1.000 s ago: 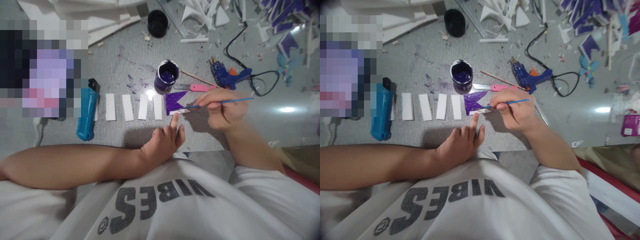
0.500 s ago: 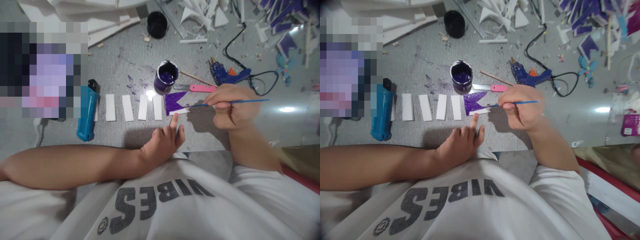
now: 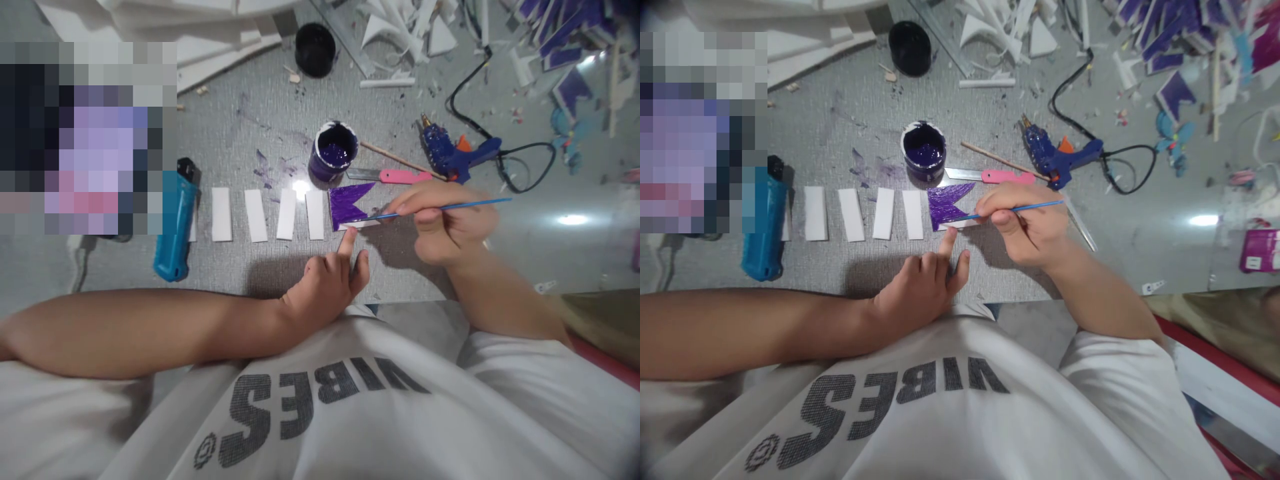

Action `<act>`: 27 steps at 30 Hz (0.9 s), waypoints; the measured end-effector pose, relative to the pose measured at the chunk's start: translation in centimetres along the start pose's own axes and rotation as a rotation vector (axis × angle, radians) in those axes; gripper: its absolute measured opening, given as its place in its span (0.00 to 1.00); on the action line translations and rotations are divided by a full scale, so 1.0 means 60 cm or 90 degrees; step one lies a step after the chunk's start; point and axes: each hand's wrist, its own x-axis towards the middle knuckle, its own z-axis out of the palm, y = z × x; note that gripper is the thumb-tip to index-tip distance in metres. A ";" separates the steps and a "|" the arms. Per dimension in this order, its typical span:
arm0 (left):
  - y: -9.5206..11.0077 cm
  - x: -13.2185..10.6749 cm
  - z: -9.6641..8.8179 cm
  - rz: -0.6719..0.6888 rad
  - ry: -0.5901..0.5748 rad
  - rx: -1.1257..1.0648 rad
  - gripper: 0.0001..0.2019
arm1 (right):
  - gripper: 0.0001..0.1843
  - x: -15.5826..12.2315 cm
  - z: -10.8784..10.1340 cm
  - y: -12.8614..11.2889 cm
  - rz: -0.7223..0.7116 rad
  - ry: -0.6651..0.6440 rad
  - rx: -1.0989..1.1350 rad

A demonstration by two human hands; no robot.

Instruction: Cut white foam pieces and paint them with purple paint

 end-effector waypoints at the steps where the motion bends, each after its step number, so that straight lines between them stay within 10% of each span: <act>1: 0.000 0.000 0.000 -0.001 0.000 0.001 0.34 | 0.14 0.002 0.002 -0.001 -0.023 0.009 0.000; 27: -0.001 0.002 -0.008 0.020 -0.025 0.016 0.34 | 0.17 0.018 -0.016 -0.014 -0.138 -0.064 -0.165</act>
